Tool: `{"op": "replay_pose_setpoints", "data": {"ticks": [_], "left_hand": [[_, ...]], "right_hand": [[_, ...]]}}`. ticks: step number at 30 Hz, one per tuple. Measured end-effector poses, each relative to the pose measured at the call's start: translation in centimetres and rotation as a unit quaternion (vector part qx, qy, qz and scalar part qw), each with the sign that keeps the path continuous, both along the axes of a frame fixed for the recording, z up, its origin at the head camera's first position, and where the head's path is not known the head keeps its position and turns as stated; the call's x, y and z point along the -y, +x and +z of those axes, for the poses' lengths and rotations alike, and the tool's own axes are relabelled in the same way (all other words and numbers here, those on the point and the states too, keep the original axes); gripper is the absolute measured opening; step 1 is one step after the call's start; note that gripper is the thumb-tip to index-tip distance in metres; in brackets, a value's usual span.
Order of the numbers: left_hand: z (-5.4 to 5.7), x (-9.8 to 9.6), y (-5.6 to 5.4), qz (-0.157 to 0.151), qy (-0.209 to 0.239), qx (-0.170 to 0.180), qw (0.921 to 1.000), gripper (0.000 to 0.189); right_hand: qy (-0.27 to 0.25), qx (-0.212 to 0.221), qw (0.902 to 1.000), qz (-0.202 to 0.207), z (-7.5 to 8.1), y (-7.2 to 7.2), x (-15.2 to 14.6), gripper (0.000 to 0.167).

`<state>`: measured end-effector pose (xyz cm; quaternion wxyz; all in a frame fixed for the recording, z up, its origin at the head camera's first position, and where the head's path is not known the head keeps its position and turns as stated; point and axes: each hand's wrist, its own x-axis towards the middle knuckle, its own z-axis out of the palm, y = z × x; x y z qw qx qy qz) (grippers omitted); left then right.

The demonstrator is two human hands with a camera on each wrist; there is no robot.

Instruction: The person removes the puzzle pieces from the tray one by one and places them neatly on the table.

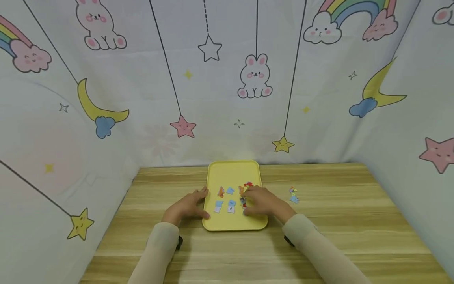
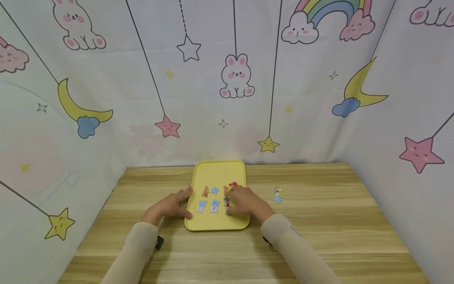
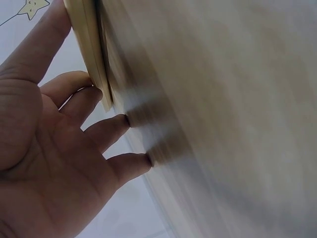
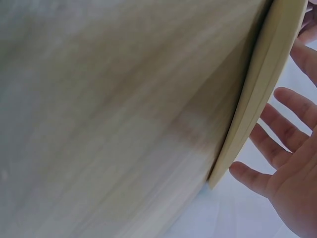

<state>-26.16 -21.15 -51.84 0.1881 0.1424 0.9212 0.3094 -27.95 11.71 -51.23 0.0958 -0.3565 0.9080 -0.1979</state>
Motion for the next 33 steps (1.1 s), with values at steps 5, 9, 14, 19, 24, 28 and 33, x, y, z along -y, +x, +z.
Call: {"op": "replay_pose_setpoints", "data": {"ticks": [5,9,14,19,24,28,33], "left_hand": [[0.2,-0.06,0.04,0.003,-0.002,0.006,1.0,0.105],[0.32,-0.02,-0.04,0.003,-0.008,0.009,0.9999,0.105],[0.25,0.15,-0.2,-0.003,-0.009,0.006,0.9999,0.106],[0.05,0.21,-0.17,-0.006,-0.005,0.004,1.0,0.106],[0.1,0.17,-0.12,-0.006,0.003,0.013,0.9999,0.106],[0.2,0.17,-0.04,-0.006,0.004,0.009,0.9999,0.106],[0.3,0.15,0.06,-0.008,0.003,0.003,1.0,0.106]], "right_hand": [[0.016,-0.013,0.9998,0.004,-0.28,-0.01,0.27,0.053],[0.024,-0.02,0.9995,0.007,-0.24,-0.06,0.36,0.05],[0.019,-0.02,0.9995,0.013,-0.23,-0.08,0.38,0.047],[0.015,-0.021,0.9995,0.019,-0.28,0.06,0.34,0.046],[0.022,-0.017,0.9993,0.024,-0.42,0.09,0.37,0.046],[0.031,-0.032,0.9985,0.031,-0.58,0.0,0.43,0.046],[0.043,-0.041,0.9977,0.032,-0.57,-0.02,0.55,0.046]]}}
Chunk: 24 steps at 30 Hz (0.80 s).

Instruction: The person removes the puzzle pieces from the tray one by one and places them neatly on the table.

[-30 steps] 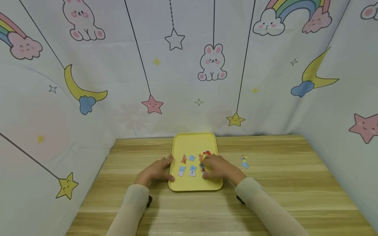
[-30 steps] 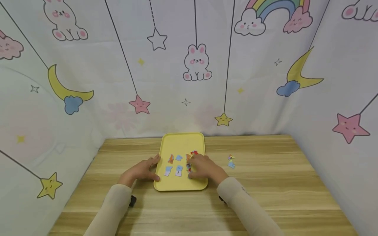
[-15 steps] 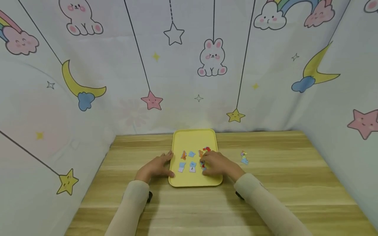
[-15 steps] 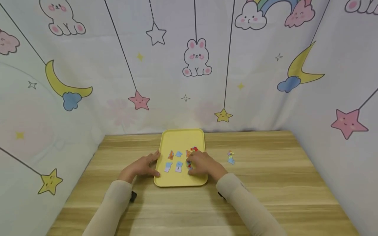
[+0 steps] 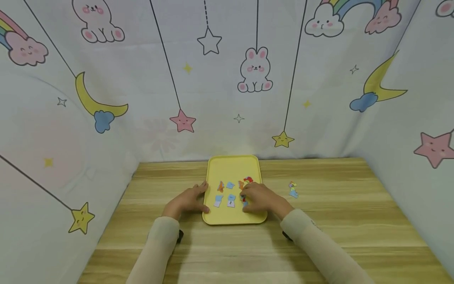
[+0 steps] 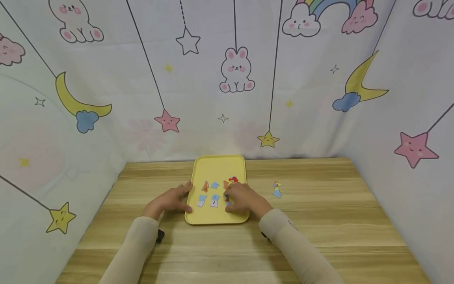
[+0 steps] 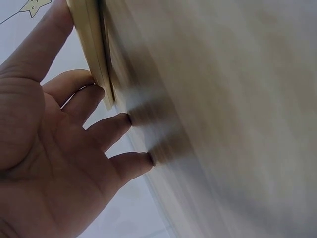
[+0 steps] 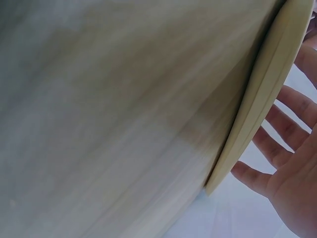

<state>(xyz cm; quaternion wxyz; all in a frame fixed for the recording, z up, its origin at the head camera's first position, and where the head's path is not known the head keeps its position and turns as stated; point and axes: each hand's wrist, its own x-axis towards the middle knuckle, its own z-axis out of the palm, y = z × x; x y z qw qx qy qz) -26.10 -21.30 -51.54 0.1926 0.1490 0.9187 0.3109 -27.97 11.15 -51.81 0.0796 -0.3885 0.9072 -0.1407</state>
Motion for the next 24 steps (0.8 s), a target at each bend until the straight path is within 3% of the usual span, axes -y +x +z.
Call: {"op": "replay_pose_setpoints", "data": {"ticks": [12,24], "left_hand": [[-0.1,0.03,-0.22,0.004,0.009,0.008,0.9999,0.107],[0.03,0.12,-0.13,-0.007,0.003,-0.001,1.0,0.105]], "right_hand": [[0.006,-0.001,1.0,-0.003,0.54,0.42,0.42,0.049],[0.028,-0.009,0.9996,-0.002,-0.02,0.2,0.52,0.047]]}}
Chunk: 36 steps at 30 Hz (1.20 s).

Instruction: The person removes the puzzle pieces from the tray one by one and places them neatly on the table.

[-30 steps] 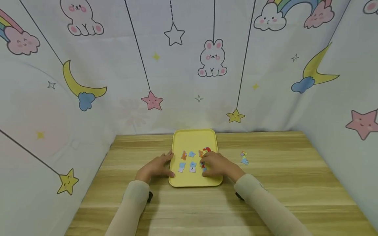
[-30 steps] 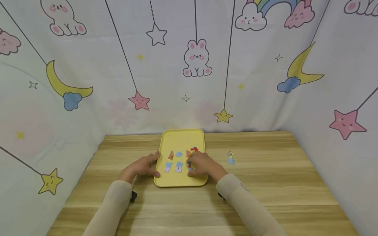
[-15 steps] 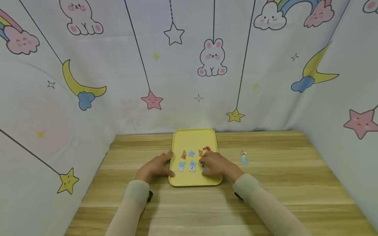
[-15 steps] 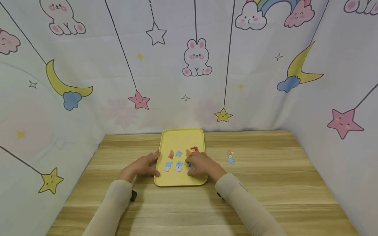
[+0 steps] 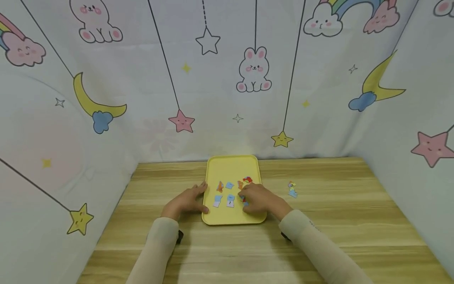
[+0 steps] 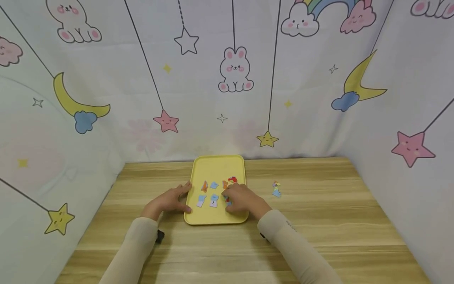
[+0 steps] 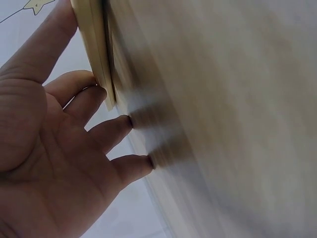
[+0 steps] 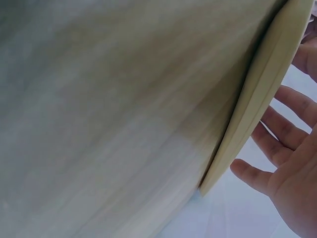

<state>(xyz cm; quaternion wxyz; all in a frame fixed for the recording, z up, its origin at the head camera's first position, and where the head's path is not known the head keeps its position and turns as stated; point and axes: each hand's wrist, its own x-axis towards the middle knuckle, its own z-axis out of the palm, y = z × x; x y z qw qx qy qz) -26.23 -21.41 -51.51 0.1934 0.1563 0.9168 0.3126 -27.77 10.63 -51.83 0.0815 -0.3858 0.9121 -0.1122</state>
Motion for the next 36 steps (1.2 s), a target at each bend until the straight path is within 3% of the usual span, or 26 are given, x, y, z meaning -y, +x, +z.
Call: {"op": "replay_pose_setpoints", "data": {"ticks": [18,30,36], "left_hand": [[0.0,-0.3,-0.3,0.005,0.004,0.013,0.9999,0.107],[0.2,-0.3,0.0,0.003,-0.001,0.011,0.9999,0.105],[0.2,-0.2,0.1,0.0,0.004,0.009,1.0,0.105]], "right_hand": [[-0.028,-0.013,0.9995,-0.001,1.0,0.0,-0.4,0.048],[-0.042,-0.022,0.9989,0.0,1.1,-0.6,-1.4,0.042],[-0.034,-0.007,0.9993,-0.014,1.6,-0.7,-2.3,0.046]]}}
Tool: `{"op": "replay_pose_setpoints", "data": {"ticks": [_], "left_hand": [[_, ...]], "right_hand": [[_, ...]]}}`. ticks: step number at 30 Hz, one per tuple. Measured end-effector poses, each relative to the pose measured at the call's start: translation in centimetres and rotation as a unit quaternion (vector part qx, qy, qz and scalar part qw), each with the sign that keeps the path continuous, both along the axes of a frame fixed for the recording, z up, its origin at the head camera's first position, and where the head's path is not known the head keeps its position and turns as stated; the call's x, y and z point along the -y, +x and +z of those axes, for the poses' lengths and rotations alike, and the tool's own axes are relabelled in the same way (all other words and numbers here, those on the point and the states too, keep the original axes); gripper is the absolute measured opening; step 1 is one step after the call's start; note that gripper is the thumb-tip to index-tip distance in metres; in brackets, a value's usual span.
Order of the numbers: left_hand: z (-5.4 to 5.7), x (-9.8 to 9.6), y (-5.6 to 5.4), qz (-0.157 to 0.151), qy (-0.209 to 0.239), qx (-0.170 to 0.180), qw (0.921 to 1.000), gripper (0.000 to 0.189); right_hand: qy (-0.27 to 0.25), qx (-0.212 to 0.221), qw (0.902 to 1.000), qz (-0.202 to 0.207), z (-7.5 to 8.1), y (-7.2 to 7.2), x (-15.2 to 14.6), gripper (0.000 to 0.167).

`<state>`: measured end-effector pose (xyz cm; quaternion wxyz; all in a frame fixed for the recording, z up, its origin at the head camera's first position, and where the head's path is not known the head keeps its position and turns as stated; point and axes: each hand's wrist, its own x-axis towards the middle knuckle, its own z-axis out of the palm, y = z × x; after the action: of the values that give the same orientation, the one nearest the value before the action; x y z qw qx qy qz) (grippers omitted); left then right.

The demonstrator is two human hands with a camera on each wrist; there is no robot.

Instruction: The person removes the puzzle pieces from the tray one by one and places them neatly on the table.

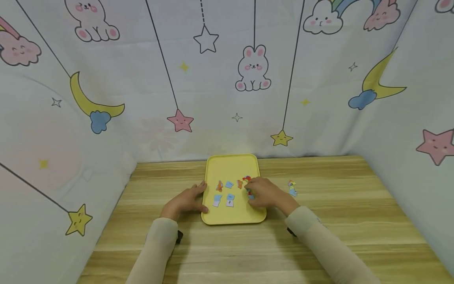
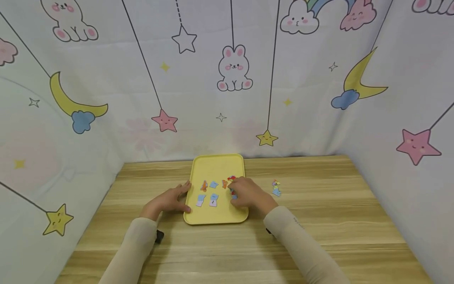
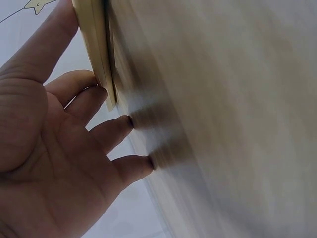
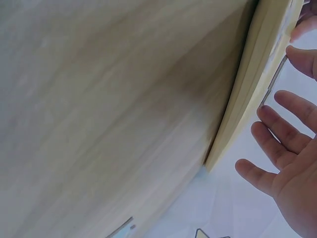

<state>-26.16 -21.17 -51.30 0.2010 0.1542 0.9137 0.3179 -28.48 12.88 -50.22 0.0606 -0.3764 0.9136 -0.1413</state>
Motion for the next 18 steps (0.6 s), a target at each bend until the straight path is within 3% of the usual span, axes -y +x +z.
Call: {"op": "replay_pose_setpoints", "data": {"ticks": [18], "left_hand": [[-0.5,0.2,-0.4,0.007,0.005,0.01,0.9999,0.108]], "right_hand": [[-0.014,-0.008,0.9991,-0.039,0.6,-1.0,-2.9,0.045]]}}
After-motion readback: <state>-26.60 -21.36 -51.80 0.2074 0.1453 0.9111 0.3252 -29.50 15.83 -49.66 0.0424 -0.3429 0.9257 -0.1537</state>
